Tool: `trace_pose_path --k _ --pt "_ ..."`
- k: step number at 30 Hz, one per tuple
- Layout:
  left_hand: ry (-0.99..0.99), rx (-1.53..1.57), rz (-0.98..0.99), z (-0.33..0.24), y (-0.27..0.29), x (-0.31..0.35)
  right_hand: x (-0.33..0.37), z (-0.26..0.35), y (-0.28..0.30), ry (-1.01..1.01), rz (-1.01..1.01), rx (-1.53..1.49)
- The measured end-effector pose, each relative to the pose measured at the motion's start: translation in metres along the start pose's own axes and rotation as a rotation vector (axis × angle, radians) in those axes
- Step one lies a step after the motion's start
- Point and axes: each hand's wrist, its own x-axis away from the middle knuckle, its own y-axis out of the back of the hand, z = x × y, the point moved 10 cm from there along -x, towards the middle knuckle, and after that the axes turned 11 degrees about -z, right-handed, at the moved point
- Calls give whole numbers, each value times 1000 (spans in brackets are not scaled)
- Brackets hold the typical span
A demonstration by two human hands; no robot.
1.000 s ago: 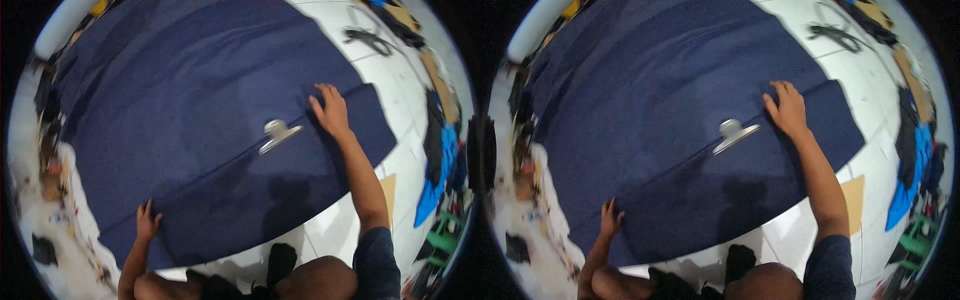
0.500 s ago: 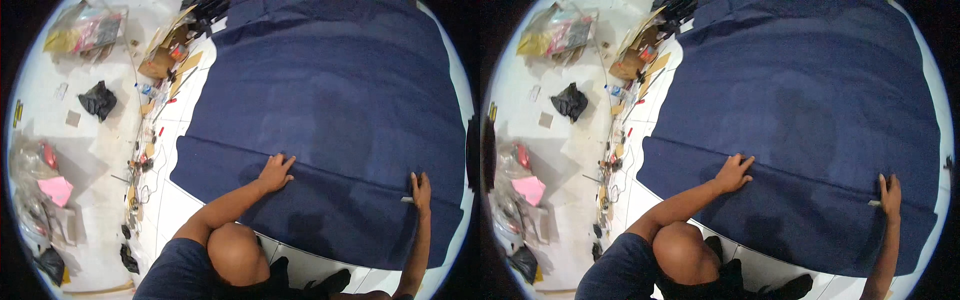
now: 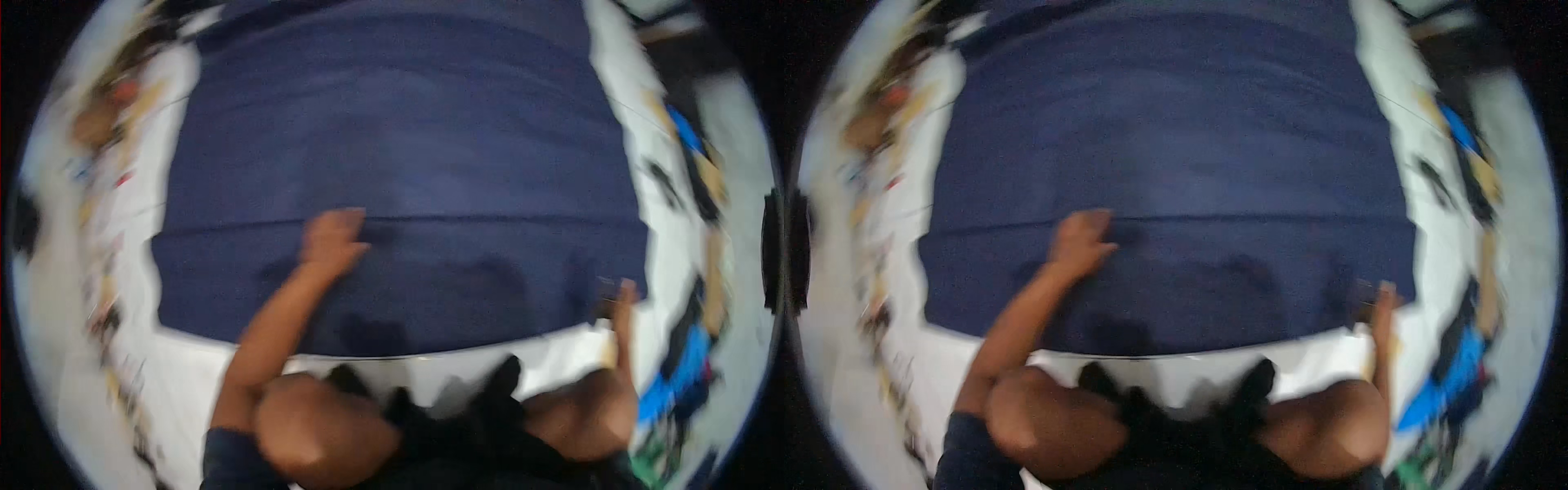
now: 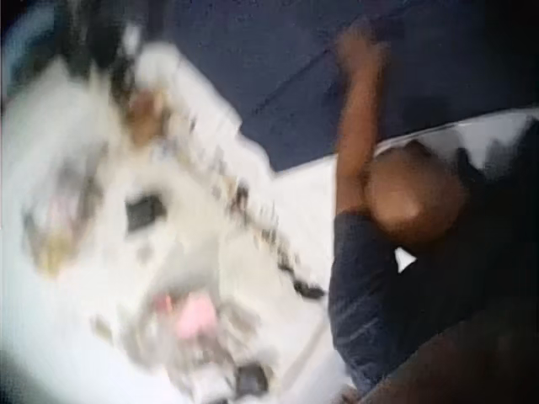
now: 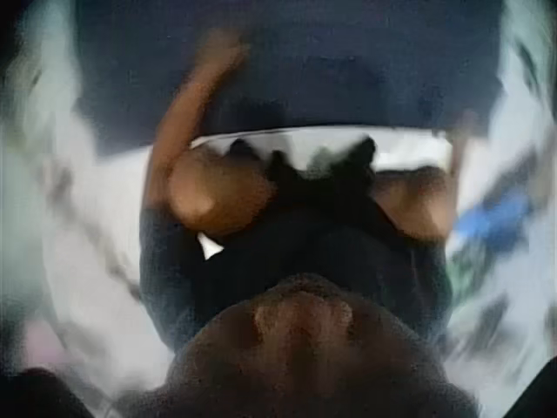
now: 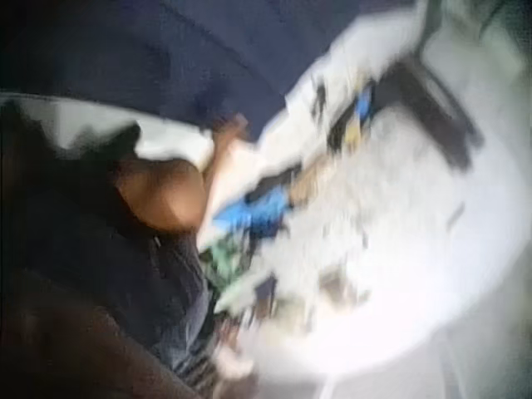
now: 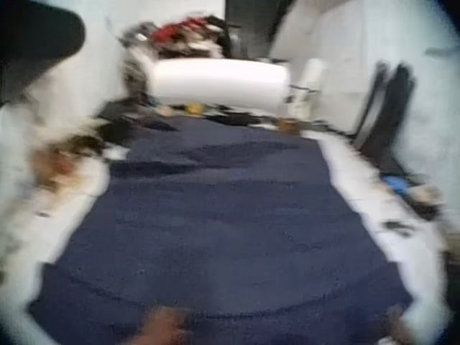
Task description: The person folds a large piece of blue fabric on the floor. They use a cardboard template and a large metal clip to guide and secure the folds, smoothing the fabric by hand and handling the clip to reposition it as they work through the material.
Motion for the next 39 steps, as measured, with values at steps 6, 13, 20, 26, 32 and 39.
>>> trace_pose_path --k 6,13,20,26,32,39 --pt "53 -49 80 9 -17 -2 238 -47 -9 -635 573 -253" --pt "-41 41 -332 -12 16 25 196 -214 44 -510 -273 -531" --pt "350 -97 -465 115 69 135 146 -222 14 -765 -312 -382" --pt "701 -346 -615 240 92 302 101 -214 -19 -686 -227 -682" --pt "1929 965 -458 301 -41 430 99 -225 -13 -715 -128 -595" --pt "1842 1314 -521 313 -93 433 62 -186 -9 -672 19 -508"
